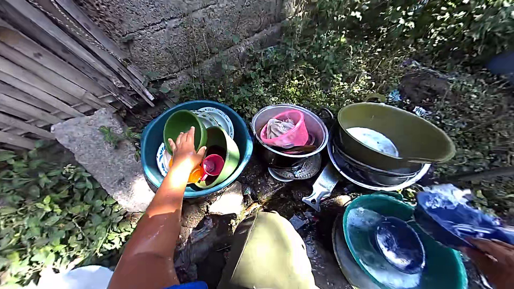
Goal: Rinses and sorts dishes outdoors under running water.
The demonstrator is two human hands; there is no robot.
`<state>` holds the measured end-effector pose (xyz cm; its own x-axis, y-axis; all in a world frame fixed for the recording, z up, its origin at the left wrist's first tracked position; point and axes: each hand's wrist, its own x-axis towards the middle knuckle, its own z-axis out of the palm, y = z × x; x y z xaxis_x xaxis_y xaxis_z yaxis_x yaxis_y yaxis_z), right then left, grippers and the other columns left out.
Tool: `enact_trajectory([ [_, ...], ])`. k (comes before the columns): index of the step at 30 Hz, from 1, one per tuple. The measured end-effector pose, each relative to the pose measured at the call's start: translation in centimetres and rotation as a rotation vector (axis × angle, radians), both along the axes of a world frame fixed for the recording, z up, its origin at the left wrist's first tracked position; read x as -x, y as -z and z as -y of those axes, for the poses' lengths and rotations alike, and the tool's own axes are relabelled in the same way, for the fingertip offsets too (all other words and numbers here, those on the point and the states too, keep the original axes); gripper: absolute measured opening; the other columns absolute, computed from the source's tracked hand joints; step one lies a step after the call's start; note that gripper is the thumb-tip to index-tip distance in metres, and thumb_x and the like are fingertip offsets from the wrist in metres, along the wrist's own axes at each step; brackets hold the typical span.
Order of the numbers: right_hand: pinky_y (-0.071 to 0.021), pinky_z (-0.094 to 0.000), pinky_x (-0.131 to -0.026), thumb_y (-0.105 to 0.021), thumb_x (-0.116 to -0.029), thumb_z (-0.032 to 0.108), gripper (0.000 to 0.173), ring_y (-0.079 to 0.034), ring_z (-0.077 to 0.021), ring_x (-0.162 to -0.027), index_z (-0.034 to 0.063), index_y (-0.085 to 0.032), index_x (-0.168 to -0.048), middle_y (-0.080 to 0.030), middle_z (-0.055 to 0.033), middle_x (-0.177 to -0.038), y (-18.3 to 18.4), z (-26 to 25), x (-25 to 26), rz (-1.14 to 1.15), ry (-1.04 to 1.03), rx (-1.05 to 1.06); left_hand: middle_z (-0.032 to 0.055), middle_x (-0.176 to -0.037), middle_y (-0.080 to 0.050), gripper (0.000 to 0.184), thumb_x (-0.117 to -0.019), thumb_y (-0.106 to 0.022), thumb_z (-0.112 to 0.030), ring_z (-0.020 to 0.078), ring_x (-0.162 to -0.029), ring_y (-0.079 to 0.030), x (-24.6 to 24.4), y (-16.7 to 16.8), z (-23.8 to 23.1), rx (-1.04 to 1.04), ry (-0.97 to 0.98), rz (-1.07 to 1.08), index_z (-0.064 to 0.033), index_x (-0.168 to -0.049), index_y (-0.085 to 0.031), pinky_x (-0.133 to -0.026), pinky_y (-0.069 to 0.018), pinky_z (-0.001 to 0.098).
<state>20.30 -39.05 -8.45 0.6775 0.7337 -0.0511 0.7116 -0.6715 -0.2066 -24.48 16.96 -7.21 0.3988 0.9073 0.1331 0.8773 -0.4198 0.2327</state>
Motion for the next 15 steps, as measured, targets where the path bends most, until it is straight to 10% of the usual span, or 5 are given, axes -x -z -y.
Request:
enact_trajectory([
  [5,-0.04,-0.0739,-0.104,-0.054,-0.1038,0.015,0.029,-0.058,-0.059,-0.121,-0.0059,-0.072,-0.115,-0.067,-0.0348,-0.12,1.8,2.2,0.6,0.276,0.151,-0.249,0.03,-0.162,-0.029,0.088,-0.0952,-0.068,-0.039,0.047,-0.153,-0.02,-5.0,-3.6,3.8,-0.197,0.117,0.309,-0.0006,-0.161,-0.023,-0.122,-0.007,0.0669],
  [9,-0.0388,-0.0628,-0.11,-0.052,-0.1063,0.023,0.045,-0.054,-0.0483,-0.129,-0.0102,-0.056,-0.137,-0.056,-0.0363,-0.136,-3.5,-2.9,-0.2,-0.099,0.553,-0.535,0.0289,-0.156,-0.039,0.066,-0.0952,-0.063,-0.024,0.0403,-0.149,-0.032,-15.9,-7.2,10.9,-0.186,0.553,0.639,0.0065,-0.15,-0.04,-0.123,-0.0259,0.0518],
  [11,-0.0552,-0.041,-0.094,-0.049,-0.1081,0.029,0.047,-0.063,-0.0228,-0.113,0.0029,-0.044,-0.147,-0.058,-0.0173,-0.132,-4.8,-4.4,-0.8,-0.439,0.705,-0.873,0.0253,-0.151,-0.046,0.051,-0.0958,-0.06,-0.02,0.0333,-0.145,-0.041,-22.5,-7.6,15.6,0.013,0.828,0.723,0.0045,-0.14,-0.054,-0.12,-0.033,0.0456],
  [15,-0.0602,-0.0526,-0.079,-0.045,-0.1097,0.036,0.044,-0.068,-0.0291,-0.103,0.0174,-0.039,-0.149,-0.062,-0.0124,-0.125,-4.0,-3.5,-2.5,-0.93,0.809,-1.301,0.016,-0.151,-0.051,0.045,-0.1101,-0.043,-0.027,0.0241,-0.14,-0.048,-34.3,-5.9,25.4,0.808,1.042,0.547,-0.0024,-0.146,-0.051,-0.117,-0.0394,0.044],
])
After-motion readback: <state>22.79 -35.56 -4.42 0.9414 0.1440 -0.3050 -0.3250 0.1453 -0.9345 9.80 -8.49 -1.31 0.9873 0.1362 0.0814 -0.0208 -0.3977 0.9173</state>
